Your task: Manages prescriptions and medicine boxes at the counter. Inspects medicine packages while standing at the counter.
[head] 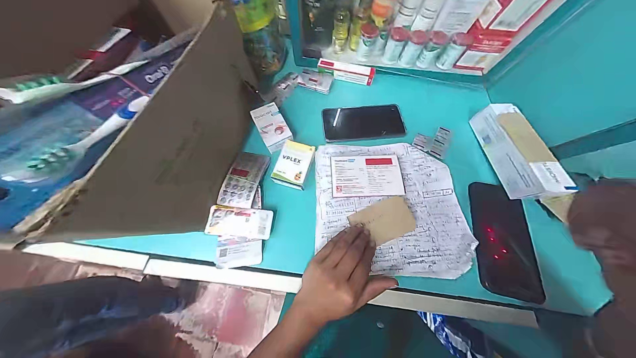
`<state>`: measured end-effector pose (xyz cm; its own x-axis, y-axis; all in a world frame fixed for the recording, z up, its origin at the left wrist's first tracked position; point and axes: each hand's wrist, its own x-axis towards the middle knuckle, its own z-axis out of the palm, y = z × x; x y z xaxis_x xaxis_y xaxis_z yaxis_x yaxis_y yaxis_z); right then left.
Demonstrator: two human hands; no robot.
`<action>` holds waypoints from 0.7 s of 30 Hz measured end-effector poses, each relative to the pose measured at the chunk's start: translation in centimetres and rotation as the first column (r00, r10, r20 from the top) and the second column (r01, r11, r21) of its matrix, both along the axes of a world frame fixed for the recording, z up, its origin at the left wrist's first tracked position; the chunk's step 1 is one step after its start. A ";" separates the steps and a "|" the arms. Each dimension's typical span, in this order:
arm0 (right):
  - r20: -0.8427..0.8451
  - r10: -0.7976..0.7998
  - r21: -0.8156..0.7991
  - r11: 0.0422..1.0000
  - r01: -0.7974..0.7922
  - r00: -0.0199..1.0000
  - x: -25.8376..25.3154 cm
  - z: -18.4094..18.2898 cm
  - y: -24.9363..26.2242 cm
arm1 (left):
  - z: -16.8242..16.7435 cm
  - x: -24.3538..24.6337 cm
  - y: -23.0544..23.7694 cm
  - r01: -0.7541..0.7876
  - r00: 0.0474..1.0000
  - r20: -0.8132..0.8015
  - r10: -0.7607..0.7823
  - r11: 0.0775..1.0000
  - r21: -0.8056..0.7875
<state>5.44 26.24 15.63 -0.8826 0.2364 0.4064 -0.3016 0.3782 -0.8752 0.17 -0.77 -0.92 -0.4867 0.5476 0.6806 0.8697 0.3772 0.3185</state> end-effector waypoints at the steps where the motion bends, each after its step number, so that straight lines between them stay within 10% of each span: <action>1: 0.060 -0.013 -0.043 0.999 0.015 0.998 0.3 -1.5 -1.3 | 0.1 0.0 0.0 -0.002 1.000 0.003 0.002 1.000 -0.005; 10: 0.112 -0.073 0.039 0.997 0.069 0.991 0.0 -12.9 -9.5 | 0.2 -0.1 0.0 -0.039 0.999 0.030 0.040 0.999 -0.036; 21: 0.135 -0.137 0.150 0.982 0.116 0.981 0.3 -13.2 -9.9 | 0.5 0.0 0.0 -0.037 0.997 0.063 0.040 0.999 -0.036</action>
<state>5.73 16.31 2.47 -0.9008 0.2994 0.3146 -0.1184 0.5276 -0.8412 0.20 -0.74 -0.41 -0.5496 0.5503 0.6286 0.8327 0.4217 0.3589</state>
